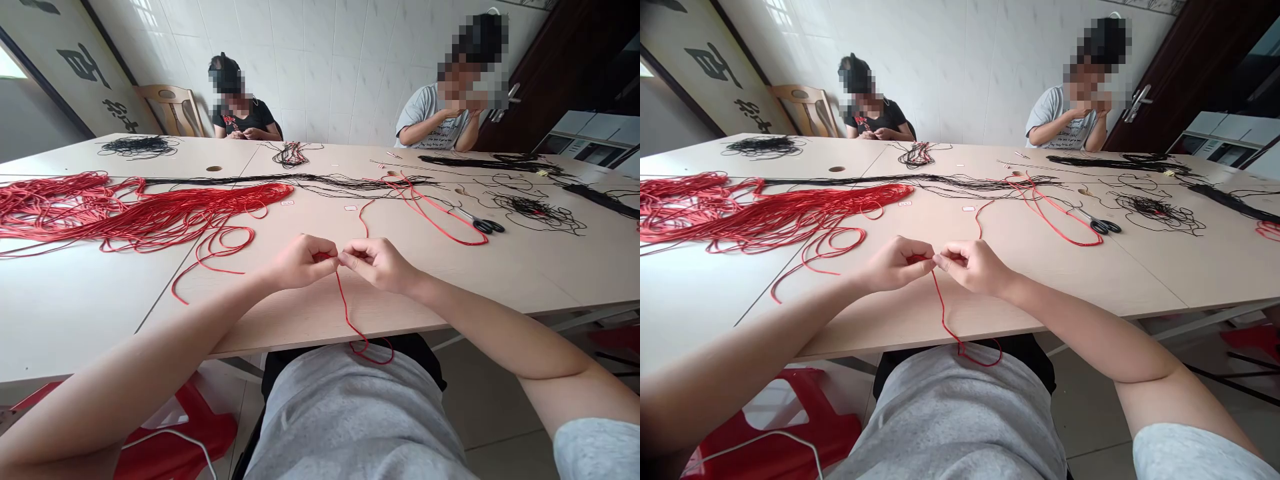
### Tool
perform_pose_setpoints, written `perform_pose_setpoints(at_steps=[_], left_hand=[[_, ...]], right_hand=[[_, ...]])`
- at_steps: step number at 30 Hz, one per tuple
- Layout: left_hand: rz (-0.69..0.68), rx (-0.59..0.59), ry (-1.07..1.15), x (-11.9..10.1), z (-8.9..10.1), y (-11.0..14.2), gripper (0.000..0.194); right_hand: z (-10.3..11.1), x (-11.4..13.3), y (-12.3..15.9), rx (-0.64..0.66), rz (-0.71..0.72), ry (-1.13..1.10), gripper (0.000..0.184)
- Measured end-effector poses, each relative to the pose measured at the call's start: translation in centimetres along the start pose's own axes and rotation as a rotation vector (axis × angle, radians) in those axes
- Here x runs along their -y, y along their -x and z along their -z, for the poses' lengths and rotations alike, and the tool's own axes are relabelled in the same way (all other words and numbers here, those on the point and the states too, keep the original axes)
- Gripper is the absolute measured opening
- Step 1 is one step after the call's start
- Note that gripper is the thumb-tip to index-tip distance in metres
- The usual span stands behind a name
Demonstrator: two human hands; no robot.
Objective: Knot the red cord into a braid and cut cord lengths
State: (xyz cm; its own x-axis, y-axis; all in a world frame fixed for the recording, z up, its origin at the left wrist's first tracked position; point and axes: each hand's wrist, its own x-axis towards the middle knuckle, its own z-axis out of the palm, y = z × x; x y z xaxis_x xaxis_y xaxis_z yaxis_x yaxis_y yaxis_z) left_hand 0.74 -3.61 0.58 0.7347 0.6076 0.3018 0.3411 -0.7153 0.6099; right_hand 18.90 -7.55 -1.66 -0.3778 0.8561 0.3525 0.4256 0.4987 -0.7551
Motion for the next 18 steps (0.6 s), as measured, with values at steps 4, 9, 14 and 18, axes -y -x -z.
perform_pose_setpoints(at_steps=[4,9,14,18], left_hand=[[-0.007,-0.043,-0.030,-0.4,0.2,0.2,0.019],[0.013,0.018,0.023,-0.2,0.8,0.4,0.020],[0.057,0.052,0.108,-0.2,1.1,0.4,0.026],[0.076,0.060,0.116,-0.5,1.0,0.4,0.027]], right_hand=[[0.5,0.0,0.0,-0.037,-0.013,-0.010,0.026],[1.2,-0.3,0.1,-0.075,-0.030,-0.077,0.027],[1.6,0.3,0.0,0.077,-0.103,-0.214,0.029],[1.1,0.6,-0.1,0.171,-0.122,-0.263,0.033]])
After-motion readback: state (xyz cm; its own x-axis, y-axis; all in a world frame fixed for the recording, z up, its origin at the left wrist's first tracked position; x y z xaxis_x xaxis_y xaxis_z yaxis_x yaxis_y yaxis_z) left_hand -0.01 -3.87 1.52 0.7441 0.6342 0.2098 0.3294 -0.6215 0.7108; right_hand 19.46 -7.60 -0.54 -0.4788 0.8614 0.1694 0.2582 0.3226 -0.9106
